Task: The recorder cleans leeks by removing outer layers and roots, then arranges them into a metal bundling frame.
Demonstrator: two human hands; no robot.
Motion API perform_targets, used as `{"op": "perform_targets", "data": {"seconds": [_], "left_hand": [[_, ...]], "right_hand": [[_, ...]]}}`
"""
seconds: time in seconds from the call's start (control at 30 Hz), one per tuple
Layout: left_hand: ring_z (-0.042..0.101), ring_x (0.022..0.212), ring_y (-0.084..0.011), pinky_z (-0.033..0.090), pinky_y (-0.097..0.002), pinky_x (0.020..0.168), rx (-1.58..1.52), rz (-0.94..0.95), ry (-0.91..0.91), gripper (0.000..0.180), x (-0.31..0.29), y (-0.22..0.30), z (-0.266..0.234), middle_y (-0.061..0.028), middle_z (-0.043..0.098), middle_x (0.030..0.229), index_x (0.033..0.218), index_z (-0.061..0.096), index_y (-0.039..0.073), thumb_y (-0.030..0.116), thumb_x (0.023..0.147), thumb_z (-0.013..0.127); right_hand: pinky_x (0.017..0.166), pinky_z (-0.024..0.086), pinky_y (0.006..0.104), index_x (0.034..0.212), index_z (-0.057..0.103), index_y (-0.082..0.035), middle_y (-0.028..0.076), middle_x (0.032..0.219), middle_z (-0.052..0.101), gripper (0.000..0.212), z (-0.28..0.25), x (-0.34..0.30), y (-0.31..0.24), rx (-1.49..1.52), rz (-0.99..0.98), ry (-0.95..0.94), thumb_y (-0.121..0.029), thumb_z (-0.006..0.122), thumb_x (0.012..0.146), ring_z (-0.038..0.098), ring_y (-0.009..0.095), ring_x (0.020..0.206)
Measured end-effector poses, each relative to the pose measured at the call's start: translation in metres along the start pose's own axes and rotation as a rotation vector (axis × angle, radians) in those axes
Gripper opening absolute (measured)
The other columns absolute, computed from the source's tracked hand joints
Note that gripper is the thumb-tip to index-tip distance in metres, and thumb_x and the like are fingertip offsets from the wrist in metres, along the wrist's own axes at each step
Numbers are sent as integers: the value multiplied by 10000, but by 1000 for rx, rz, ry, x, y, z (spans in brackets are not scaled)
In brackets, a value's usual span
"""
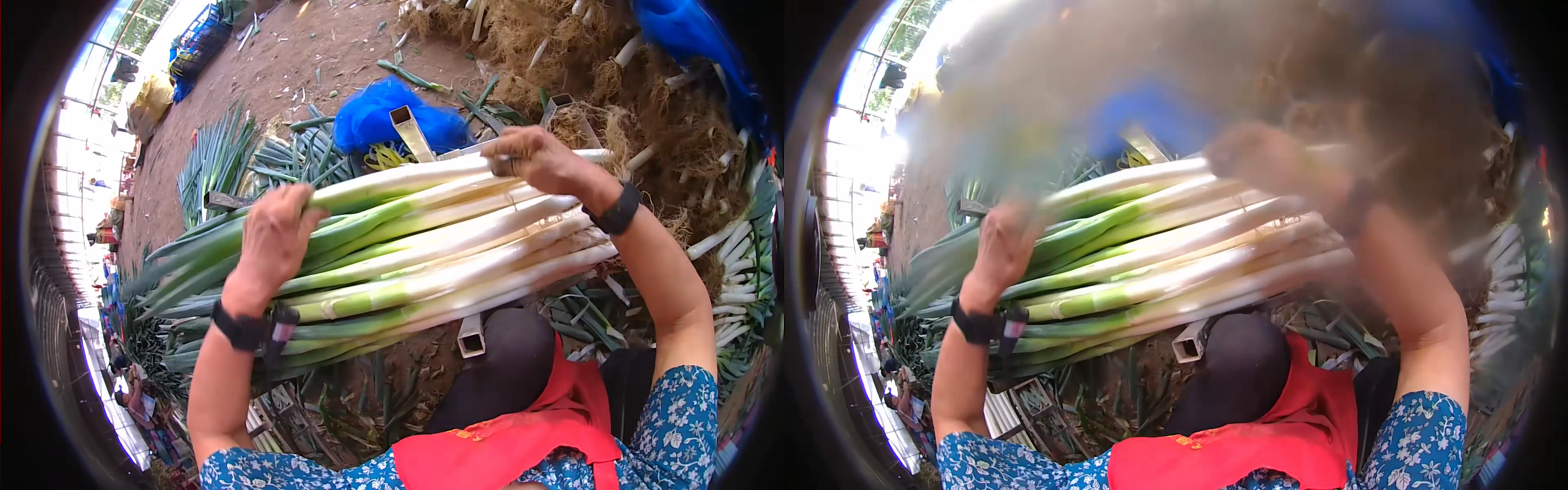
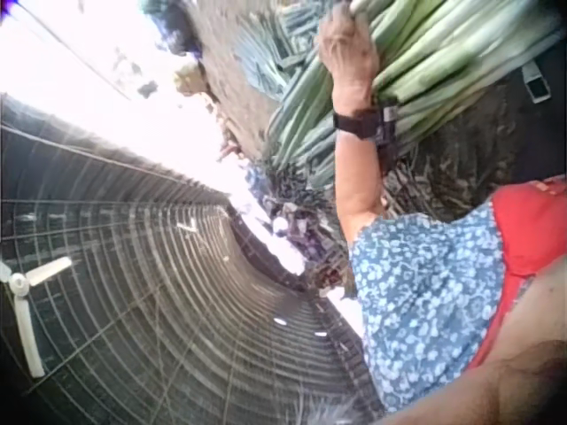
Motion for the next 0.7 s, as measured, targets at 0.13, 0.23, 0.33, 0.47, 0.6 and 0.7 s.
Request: {"op": "perform_targets", "data": {"seconds": [0.13,0.23,0.33,0.47,0.6,0.7], "left_hand": [[609,905,-378,475,-464,801,-67,4,-88,191,47,-32,42,-187,635,914,998,626,26,170,878,665],[603,915,-387,472,-476,827,17,-56,-232,218,34,-53,91,-198,621,902,1015,617,26,220,917,618],[605,962,-425,468,-507,831,-76,-98,-333,258,54,-40,100,-242,639,953,1017,601,8,256,954,570],[611,963,-441,477,-507,844,-110,-65,-501,287,67,-45,119,-252,656,937,1043,636,1,261,969,539],[629,983,-421,487,-496,852,-29,139,-626,328,77,-60,137,-261,672,982,1004,687,-15,275,948,545],[632,975,-412,492,-462,862,-91,-50,-735,363,73,-84,139,-257,674,1006,1031,698,-18,298,915,564]], "right_hand": [[773,487,396,1018,698,-16,160,874,663,182,-23,34,44,-231,136,72,-131,681,877,631,323,837],[751,482,435,893,679,-29,213,820,650,96,-10,59,21,-562,103,-134,-108,646,850,620,388,821],[754,488,438,881,685,-39,216,832,652,108,-20,62,45,-699,-11,-128,-135,646,850,625,386,829],[786,515,421,863,716,-56,173,891,702,176,-15,68,63,-827,32,-183,-228,690,840,660,352,886],[784,513,429,856,704,-44,185,898,694,201,3,72,69,-790,312,-170,-243,687,840,659,360,904],[770,511,434,856,694,-29,193,904,689,209,11,69,55,-664,225,-120,-236,668,849,656,370,905]]}}
Point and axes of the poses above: each hand's wrist, its own x-axis towards the middle knuckle, its own z-axis out of the palm, y = z × x, the point moved 5 cm from there along x, towards the middle knuckle
